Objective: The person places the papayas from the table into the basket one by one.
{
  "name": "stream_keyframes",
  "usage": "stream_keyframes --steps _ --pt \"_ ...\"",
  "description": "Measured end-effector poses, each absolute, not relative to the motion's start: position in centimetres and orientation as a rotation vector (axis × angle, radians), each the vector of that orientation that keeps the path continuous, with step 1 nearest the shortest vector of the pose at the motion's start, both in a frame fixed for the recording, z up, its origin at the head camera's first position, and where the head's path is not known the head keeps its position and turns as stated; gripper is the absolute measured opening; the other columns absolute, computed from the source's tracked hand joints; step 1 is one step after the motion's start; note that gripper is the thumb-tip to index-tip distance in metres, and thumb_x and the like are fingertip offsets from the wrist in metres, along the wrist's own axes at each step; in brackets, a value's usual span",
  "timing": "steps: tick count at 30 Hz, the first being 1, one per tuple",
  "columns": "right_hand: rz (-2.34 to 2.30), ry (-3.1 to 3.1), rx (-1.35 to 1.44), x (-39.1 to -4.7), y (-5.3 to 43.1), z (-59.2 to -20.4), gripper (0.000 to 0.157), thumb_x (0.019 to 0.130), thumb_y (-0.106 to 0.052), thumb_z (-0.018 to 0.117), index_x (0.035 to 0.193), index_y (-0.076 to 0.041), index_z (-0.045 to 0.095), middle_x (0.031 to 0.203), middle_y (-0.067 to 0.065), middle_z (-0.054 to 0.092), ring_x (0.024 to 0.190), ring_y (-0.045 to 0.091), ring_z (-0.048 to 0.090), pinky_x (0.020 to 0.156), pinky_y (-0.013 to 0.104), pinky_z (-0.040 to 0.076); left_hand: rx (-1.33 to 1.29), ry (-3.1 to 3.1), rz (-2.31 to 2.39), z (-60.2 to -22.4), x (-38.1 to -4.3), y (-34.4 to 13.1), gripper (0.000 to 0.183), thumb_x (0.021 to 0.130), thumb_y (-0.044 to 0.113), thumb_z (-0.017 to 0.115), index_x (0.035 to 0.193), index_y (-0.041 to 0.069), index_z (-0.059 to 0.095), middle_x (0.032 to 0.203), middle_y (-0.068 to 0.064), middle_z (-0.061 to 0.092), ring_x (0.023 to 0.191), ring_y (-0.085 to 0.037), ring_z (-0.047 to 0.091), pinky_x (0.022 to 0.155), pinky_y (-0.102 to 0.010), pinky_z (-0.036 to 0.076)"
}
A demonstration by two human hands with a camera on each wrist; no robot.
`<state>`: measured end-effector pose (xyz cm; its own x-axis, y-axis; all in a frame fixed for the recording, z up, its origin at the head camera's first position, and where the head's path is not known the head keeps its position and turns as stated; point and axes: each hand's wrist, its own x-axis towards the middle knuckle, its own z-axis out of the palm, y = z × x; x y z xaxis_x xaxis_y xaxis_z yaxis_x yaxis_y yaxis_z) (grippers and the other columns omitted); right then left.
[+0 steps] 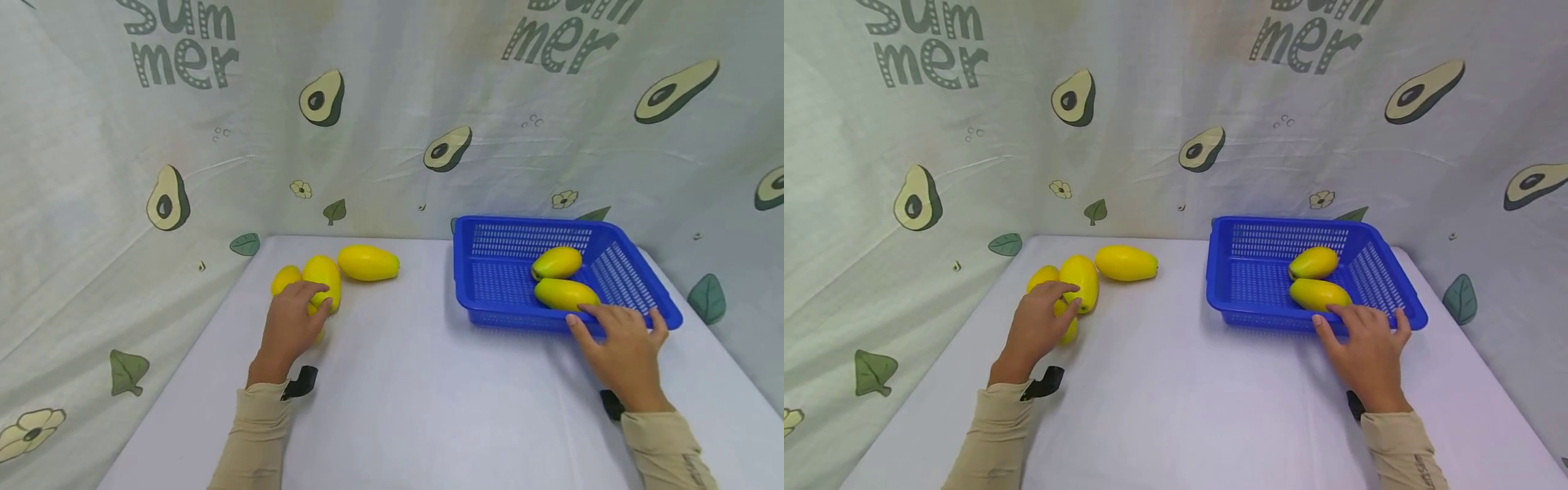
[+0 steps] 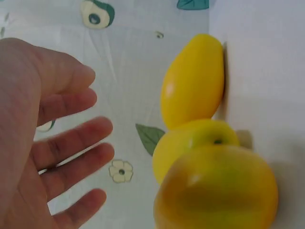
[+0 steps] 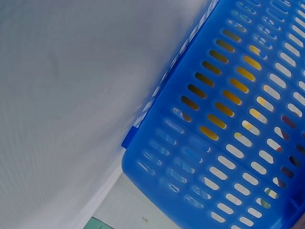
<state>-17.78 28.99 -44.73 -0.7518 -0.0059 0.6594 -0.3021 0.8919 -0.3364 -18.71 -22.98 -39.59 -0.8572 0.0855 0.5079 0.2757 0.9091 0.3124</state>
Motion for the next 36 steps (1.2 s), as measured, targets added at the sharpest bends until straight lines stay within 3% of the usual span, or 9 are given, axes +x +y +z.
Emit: stream_keyframes --steps 7,13,23,36 --pt "0.539 -2.367 0.230 -17.8 29.0 -44.5 0.042 0.093 -0.039 0.067 0.114 -0.003 0.069 0.113 0.028 0.065 0.112 0.049 0.049 0.113 0.067 0.001 -0.019 -2.605 -0.515 -40.0 -18.2 -24.9 0.031 0.091 0.022 0.069 0.114 0.001 0.072 0.117 -0.021 0.061 0.107 -0.042 0.054 0.090 -0.058 0.045" --pt "0.549 -2.369 0.220 -17.7 29.1 -44.4 0.041 0.093 -0.038 0.067 0.113 -0.002 0.069 0.113 0.030 0.064 0.111 0.050 0.049 0.113 0.066 0.001 0.139 -2.734 -0.600 -40.5 -18.1 -26.0 0.042 0.096 0.030 0.061 0.125 0.000 0.065 0.130 -0.025 0.051 0.120 -0.044 0.045 0.097 -0.060 0.043" --pt "0.582 -2.377 0.214 -17.6 29.0 -44.4 0.039 0.092 -0.035 0.070 0.111 -0.001 0.070 0.112 0.031 0.064 0.110 0.050 0.049 0.112 0.067 0.000 0.297 -2.924 -0.730 -40.8 -18.0 -27.0 0.059 0.099 0.047 0.053 0.138 0.003 0.055 0.142 -0.028 0.040 0.130 -0.047 0.036 0.095 -0.065 0.042" --pt "0.586 -2.366 0.231 -17.6 28.9 -44.6 0.038 0.092 -0.035 0.071 0.112 -0.002 0.070 0.112 0.030 0.065 0.110 0.050 0.049 0.112 0.068 0.000 0.323 -3.015 -0.770 -40.7 -17.8 -27.2 0.065 0.099 0.056 0.050 0.143 0.009 0.051 0.134 -0.025 0.050 0.113 -0.040 0.053 0.088 -0.058 0.047"
